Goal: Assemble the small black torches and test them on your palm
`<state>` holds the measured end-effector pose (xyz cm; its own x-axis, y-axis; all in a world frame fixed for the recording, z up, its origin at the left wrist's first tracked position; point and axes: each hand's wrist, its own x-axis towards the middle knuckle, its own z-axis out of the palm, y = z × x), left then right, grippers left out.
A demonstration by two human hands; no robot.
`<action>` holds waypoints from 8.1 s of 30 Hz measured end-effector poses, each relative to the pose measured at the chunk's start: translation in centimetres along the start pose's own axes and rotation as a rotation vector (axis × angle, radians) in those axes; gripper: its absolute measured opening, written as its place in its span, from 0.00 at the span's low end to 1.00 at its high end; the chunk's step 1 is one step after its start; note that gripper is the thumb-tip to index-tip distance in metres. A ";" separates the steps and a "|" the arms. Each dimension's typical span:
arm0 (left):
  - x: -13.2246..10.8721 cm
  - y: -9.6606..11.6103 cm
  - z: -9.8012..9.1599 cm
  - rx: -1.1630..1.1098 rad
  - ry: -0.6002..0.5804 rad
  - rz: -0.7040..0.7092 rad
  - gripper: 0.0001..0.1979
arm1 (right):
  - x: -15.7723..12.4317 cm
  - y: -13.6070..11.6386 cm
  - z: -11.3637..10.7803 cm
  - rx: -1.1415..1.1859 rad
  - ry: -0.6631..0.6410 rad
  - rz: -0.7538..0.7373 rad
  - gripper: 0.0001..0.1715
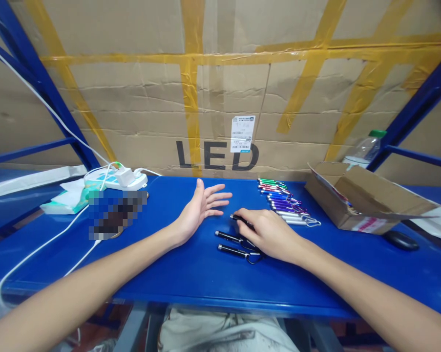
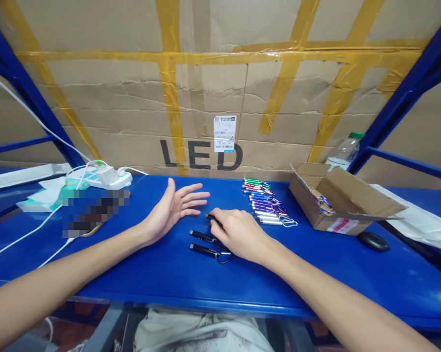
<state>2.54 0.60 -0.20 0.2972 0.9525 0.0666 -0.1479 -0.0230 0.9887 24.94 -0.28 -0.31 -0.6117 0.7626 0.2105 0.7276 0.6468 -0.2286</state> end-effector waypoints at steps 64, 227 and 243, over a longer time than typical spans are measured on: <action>-0.1 -0.1 0.1 -0.003 -0.029 -0.029 0.46 | -0.2 0.6 0.1 0.154 0.195 -0.045 0.14; -0.1 0.1 0.0 -0.099 -0.008 -0.030 0.43 | -0.6 0.1 0.0 0.169 -0.068 -0.220 0.16; -0.2 0.2 -0.1 -0.083 -0.032 -0.032 0.44 | -0.6 -0.2 -0.4 0.174 -0.091 -0.216 0.15</action>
<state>2.37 0.44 0.01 0.3326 0.9422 0.0411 -0.2154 0.0335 0.9759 25.28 -0.87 -0.01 -0.7779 0.5997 0.1878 0.5179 0.7810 -0.3490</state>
